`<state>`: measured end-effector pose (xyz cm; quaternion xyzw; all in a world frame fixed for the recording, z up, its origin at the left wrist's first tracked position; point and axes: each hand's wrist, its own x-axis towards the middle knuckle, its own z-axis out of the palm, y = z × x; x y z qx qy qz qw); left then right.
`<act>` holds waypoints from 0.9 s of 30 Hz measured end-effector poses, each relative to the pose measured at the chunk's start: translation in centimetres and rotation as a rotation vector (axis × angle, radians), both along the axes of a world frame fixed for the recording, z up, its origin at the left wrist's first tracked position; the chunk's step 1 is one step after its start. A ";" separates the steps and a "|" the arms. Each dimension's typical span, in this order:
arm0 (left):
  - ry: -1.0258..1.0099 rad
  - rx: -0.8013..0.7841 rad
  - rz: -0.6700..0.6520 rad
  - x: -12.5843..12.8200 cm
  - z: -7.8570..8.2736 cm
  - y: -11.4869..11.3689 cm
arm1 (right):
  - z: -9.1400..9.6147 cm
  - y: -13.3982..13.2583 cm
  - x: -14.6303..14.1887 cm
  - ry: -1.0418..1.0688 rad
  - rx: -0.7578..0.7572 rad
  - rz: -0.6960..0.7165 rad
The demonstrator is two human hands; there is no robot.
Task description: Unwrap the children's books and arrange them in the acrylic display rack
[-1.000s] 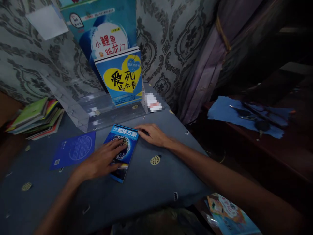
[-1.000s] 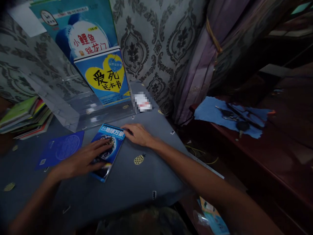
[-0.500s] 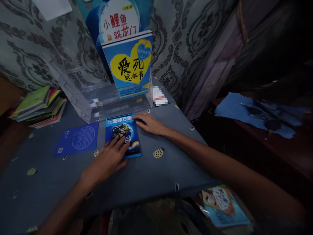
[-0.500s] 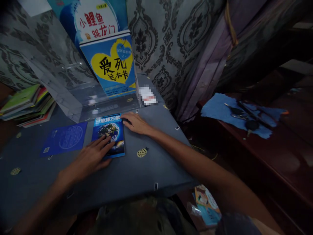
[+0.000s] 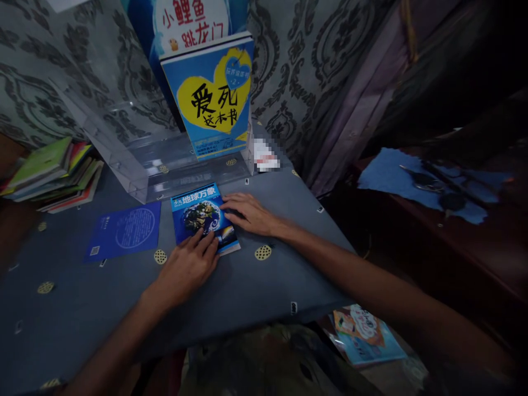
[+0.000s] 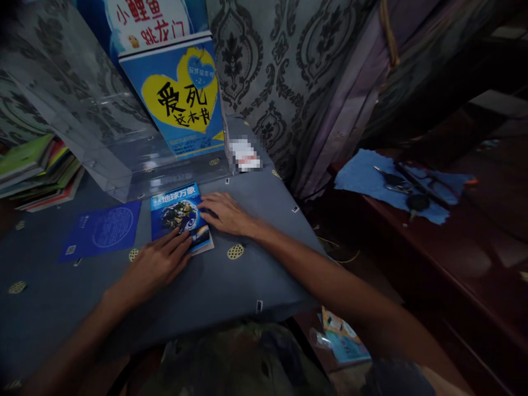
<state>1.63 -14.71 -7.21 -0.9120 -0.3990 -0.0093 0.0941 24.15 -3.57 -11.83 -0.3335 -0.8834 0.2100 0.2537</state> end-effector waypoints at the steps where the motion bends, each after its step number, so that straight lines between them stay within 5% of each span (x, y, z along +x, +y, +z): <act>1: 0.003 -0.009 0.003 0.1 0.0 0.0 | 0.0 -0.2 0.0 -0.005 -0.003 -0.004; 10: -0.179 -0.079 0.091 -0.5 -0.5 0.6 | 1.6 -4.0 -1.5 -0.035 0.049 -0.047; 18: -0.307 0.060 0.276 -2.6 -4.2 3.8 | 1.6 -6.4 -4.1 -0.229 0.021 -0.010; 23: -0.312 0.073 0.281 -2.5 -4.8 3.9 | 1.6 -5.6 -3.9 -0.275 -0.002 0.023; 27: -0.347 0.053 0.289 -2.3 -4.2 3.7 | 1.9 -2.6 -4.7 -0.286 -0.005 -0.024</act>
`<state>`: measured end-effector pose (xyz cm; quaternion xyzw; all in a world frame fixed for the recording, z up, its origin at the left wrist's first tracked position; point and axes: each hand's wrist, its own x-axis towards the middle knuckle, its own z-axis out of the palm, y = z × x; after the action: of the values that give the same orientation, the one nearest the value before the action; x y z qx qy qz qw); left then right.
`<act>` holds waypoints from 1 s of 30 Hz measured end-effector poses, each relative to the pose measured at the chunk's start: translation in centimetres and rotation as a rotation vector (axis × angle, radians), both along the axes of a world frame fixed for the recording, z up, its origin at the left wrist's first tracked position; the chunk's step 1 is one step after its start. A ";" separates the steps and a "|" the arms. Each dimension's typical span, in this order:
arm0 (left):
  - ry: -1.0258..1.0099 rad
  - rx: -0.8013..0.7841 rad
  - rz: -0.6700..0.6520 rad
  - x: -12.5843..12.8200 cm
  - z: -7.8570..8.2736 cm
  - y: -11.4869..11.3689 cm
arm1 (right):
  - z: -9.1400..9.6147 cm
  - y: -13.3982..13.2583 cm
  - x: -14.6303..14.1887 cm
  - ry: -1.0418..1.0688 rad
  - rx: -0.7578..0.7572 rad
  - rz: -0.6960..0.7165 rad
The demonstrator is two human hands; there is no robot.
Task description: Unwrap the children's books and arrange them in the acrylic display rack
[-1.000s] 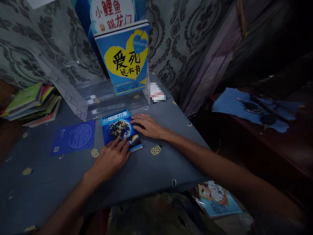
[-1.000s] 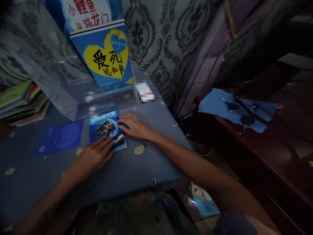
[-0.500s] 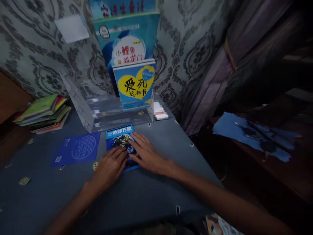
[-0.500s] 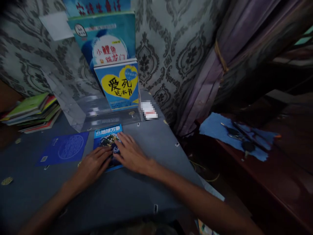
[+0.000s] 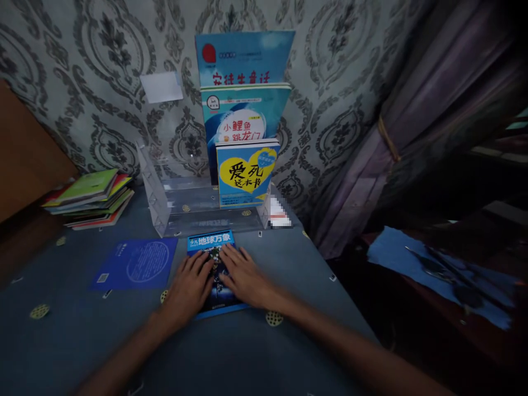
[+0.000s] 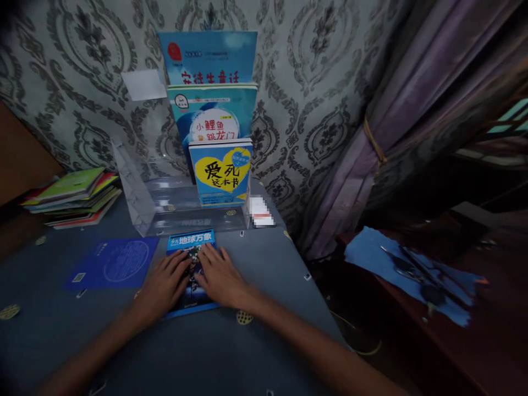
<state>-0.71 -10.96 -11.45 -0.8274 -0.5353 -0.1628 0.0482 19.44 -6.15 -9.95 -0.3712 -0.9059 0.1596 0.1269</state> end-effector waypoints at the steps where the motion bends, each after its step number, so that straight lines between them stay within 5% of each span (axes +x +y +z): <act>1: -0.001 -0.006 0.003 0.0 0.1 0.0 | 0.0 0.9 -0.4 -0.007 0.009 -0.022; 9: -0.064 -0.034 -0.004 -0.1 0.3 -0.4 | -0.5 4.1 -2.1 0.015 0.082 -0.154; 19: -0.152 -0.090 0.292 -1.0 -1.0 1.3 | -1.9 1.9 -1.4 0.011 0.159 -0.214; 23: -0.228 -0.134 0.298 -1.1 -0.5 1.5 | -3.6 0.1 -0.7 0.052 0.239 -0.200; 26: -0.518 -0.158 0.242 -1.2 0.0 1.9 | -4.6 -0.6 -0.5 0.093 0.283 -0.203; 30: -1.243 -0.254 0.224 -1.1 0.2 2.6 | -4.9 -0.6 -0.5 0.117 0.297 -0.217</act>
<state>-1.78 -8.34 -11.28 -0.5170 -0.5618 -0.5411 -0.3526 18.95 -6.76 -14.88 -0.4339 -0.8652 0.0308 0.2495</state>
